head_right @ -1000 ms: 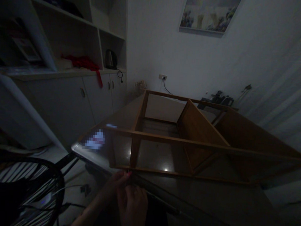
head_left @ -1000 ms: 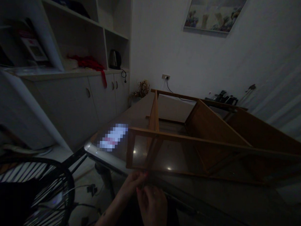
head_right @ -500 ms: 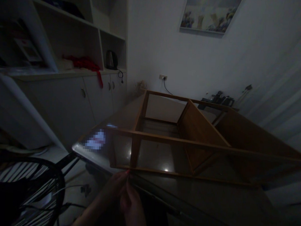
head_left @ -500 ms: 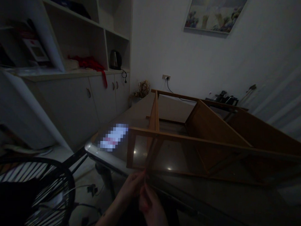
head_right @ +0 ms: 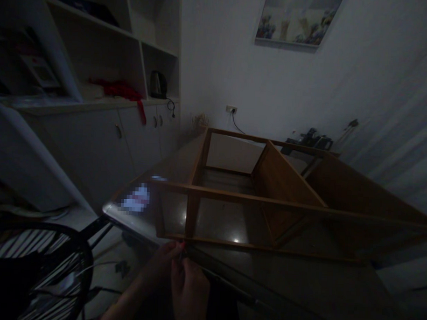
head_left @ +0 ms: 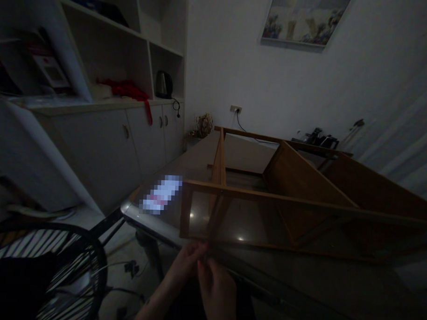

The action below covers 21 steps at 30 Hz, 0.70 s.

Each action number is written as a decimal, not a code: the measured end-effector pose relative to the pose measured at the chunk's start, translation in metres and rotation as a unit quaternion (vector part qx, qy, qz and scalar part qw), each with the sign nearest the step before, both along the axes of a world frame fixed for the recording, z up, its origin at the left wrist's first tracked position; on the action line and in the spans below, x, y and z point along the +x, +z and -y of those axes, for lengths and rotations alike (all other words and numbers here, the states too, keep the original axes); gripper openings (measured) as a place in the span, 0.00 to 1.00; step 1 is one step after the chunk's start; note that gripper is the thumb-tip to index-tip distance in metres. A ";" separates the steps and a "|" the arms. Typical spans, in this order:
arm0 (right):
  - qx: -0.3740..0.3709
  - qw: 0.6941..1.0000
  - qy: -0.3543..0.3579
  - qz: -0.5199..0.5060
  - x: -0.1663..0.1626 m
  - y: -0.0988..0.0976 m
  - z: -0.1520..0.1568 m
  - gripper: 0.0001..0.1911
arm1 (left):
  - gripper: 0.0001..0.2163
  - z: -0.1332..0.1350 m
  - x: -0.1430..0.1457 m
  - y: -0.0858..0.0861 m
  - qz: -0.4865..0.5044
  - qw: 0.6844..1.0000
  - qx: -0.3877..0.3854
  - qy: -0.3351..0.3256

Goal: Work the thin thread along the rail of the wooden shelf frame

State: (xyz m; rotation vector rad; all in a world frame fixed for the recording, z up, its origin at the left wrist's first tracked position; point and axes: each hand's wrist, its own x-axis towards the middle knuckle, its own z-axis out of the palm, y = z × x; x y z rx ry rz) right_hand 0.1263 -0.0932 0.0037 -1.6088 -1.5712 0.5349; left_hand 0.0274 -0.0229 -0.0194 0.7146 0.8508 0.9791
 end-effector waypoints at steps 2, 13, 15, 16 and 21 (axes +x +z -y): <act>-0.015 0.996 0.019 -0.085 -0.003 0.000 -0.002 0.19 | 0.20 0.000 0.000 0.000 -0.005 1.000 0.002 0.001; -0.268 0.617 0.114 -0.731 -0.013 0.011 -0.009 0.20 | 0.19 0.003 -0.002 0.009 -0.088 0.995 0.034 0.025; -0.262 0.646 0.087 -0.712 -0.015 0.008 -0.010 0.21 | 0.19 0.004 -0.002 0.008 -0.086 0.996 0.032 0.012; -0.251 0.686 0.062 -0.680 -0.016 0.006 -0.010 0.21 | 0.19 0.004 -0.002 0.006 -0.077 0.997 0.026 0.006; -0.121 0.919 -0.011 -0.376 -0.012 -0.005 -0.004 0.19 | 0.20 0.001 0.000 0.000 -0.035 0.999 0.003 0.004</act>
